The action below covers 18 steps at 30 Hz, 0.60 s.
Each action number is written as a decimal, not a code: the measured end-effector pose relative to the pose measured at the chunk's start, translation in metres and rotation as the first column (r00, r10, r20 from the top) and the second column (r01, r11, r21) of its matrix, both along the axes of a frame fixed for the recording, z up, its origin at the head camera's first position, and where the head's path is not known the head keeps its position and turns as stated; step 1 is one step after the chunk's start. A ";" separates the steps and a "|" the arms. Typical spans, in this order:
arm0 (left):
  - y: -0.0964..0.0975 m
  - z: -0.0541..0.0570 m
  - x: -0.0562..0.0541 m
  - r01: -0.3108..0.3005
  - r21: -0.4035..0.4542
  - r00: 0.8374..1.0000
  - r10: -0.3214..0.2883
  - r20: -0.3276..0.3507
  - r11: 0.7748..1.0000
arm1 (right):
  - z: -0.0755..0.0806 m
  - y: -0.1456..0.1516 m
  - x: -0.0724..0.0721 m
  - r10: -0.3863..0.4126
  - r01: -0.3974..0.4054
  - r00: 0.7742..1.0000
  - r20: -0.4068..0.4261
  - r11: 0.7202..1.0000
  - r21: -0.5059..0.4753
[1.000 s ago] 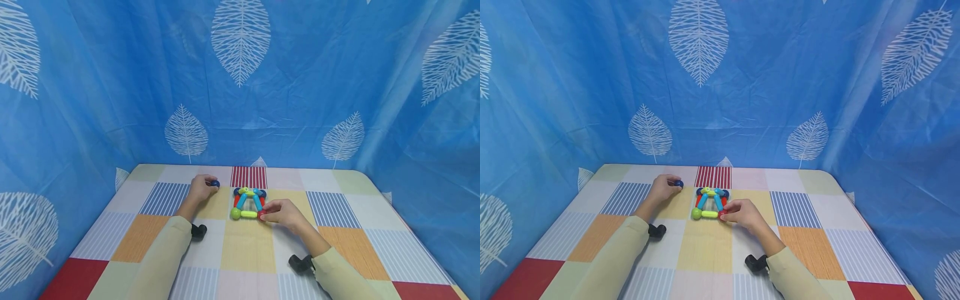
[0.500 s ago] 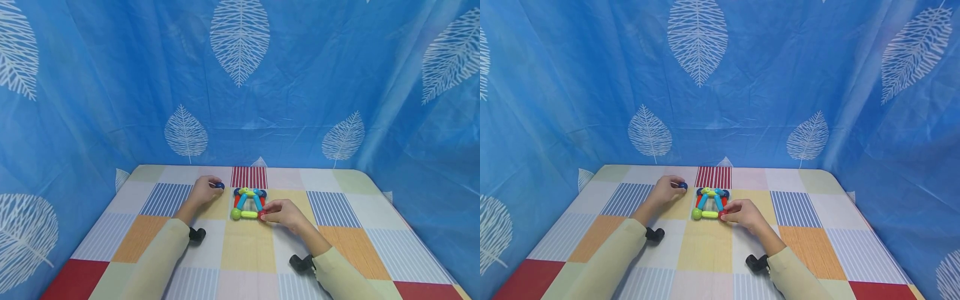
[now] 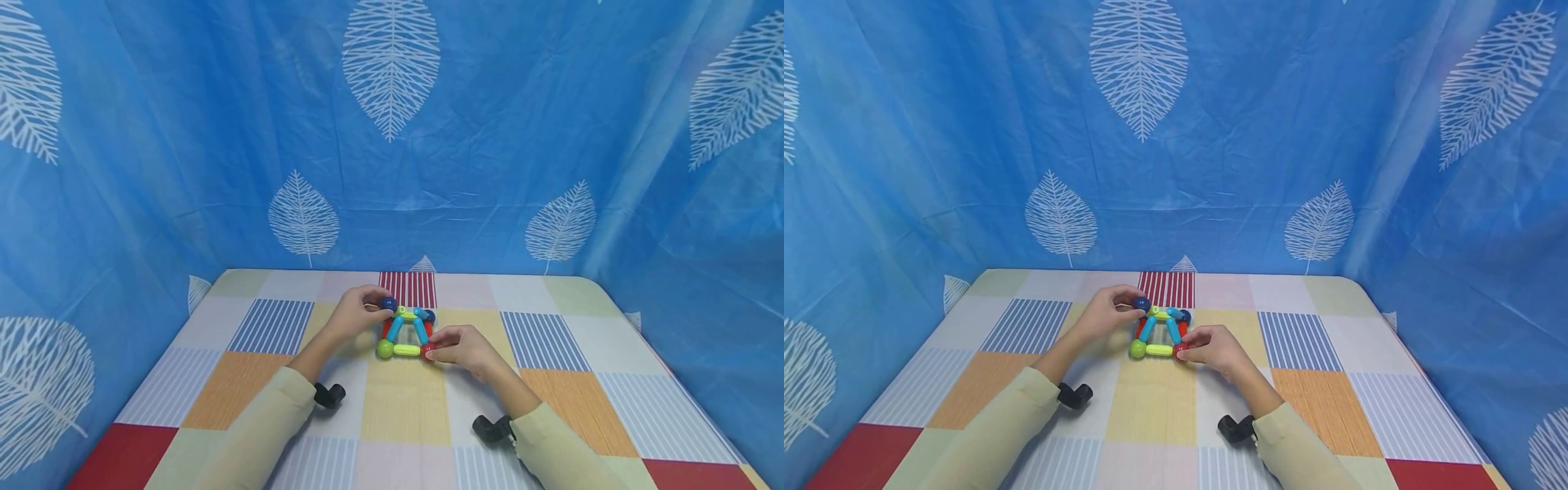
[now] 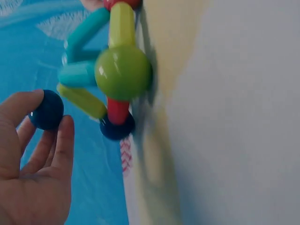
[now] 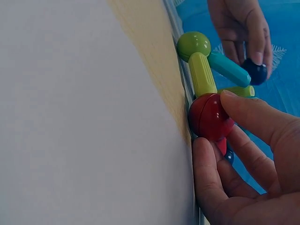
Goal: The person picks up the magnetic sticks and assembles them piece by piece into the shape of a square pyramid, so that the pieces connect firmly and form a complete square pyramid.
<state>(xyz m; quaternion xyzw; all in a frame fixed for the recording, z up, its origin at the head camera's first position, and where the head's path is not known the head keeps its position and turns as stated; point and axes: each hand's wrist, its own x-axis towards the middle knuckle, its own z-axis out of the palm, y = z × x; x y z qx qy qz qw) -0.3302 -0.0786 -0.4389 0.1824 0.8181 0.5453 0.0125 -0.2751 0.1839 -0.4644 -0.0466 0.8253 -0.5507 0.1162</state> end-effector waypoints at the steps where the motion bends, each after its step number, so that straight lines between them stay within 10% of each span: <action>1: 0.003 0.002 0.002 0.013 0.003 1.000 -0.013 -0.010 1.000 | 0.000 0.000 0.000 -0.004 0.004 1.000 0.002 1.000 0.002; 18: 0.026 0.003 0.009 0.020 -0.114 0.997 -0.028 -0.071 0.993 | 0.001 0.000 0.001 0.006 -0.006 1.000 0.006 1.000 -0.010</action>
